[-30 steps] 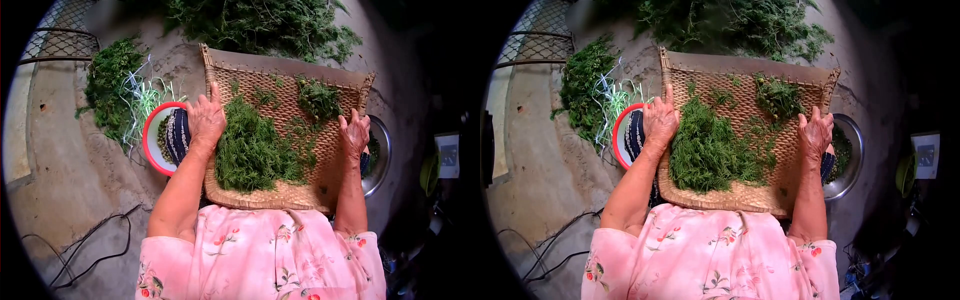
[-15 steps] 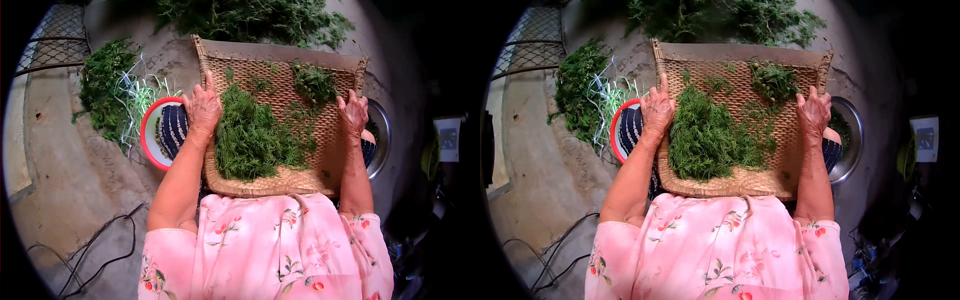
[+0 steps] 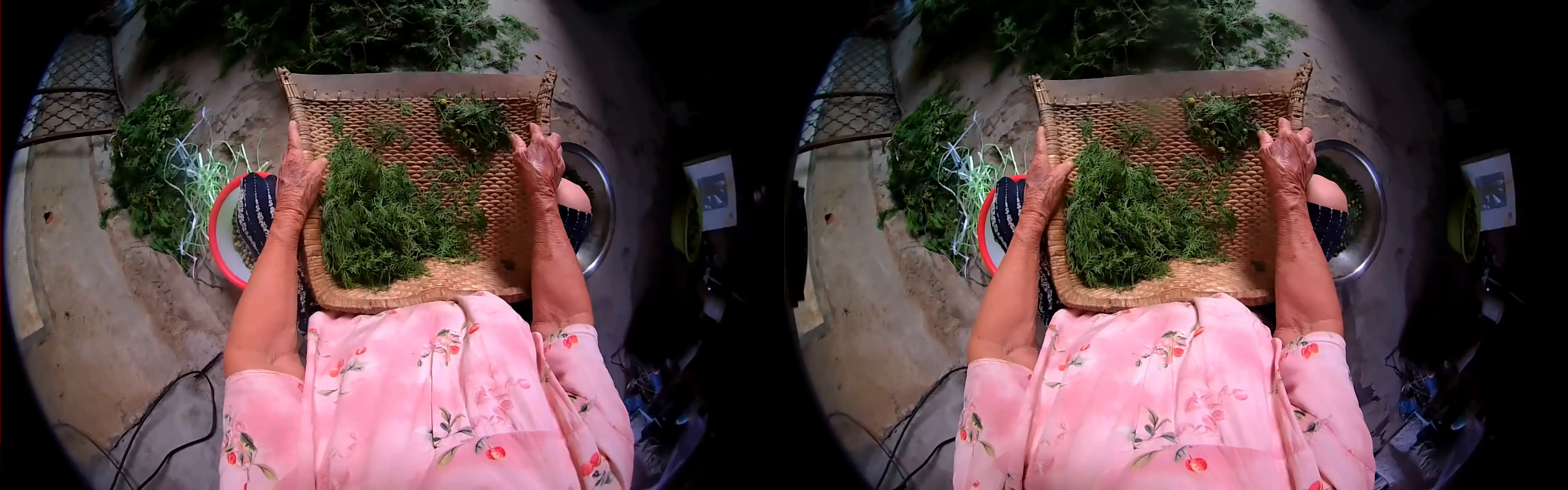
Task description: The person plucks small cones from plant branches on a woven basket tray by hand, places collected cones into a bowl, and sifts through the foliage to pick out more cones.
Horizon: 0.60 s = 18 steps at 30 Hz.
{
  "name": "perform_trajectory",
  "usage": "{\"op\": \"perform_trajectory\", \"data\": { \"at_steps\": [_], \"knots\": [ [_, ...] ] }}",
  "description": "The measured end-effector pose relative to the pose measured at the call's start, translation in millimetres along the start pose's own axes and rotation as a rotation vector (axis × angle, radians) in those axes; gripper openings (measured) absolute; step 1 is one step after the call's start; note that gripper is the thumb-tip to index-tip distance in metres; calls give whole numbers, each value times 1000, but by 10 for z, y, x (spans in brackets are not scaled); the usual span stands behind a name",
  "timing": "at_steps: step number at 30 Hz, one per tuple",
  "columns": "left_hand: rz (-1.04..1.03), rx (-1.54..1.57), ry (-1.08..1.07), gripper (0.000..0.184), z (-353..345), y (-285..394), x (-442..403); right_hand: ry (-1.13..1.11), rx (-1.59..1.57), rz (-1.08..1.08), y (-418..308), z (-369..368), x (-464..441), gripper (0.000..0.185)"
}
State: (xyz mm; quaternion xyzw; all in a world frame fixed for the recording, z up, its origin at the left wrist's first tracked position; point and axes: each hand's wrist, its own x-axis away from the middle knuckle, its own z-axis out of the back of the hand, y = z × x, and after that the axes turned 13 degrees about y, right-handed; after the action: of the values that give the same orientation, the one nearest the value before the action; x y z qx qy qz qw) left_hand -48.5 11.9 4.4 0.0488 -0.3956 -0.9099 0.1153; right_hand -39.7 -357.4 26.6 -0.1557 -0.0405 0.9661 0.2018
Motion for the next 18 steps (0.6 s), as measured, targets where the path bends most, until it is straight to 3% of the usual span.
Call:
{"op": "perform_trajectory", "data": {
  "at_steps": [3,5,7,9,10,13,15,18],
  "knots": [
    [30,95,12,80,6,-31,8,1,-31,4,-12,15,-5,47],
    [-179,190,134,77,-101,-292,-58,1,-52,3,19,-6,-2,47],
    [295,504,-104,68,92,65,14,12,-67,7,31,-7,6,47],
    [463,491,-164,54,59,-117,-82,0,-66,0,53,-28,0,46],
    [464,523,-153,46,29,-169,-66,19,-60,27,62,-52,-2,46],
    [489,593,-157,44,47,-93,-27,42,-57,50,37,-48,20,46],
    [499,603,-157,43,66,-36,4,214,49,242,36,-125,40,46],
    [480,621,-157,43,48,-81,-13,214,-92,377,-94,-317,-30,50]
  ]
}}
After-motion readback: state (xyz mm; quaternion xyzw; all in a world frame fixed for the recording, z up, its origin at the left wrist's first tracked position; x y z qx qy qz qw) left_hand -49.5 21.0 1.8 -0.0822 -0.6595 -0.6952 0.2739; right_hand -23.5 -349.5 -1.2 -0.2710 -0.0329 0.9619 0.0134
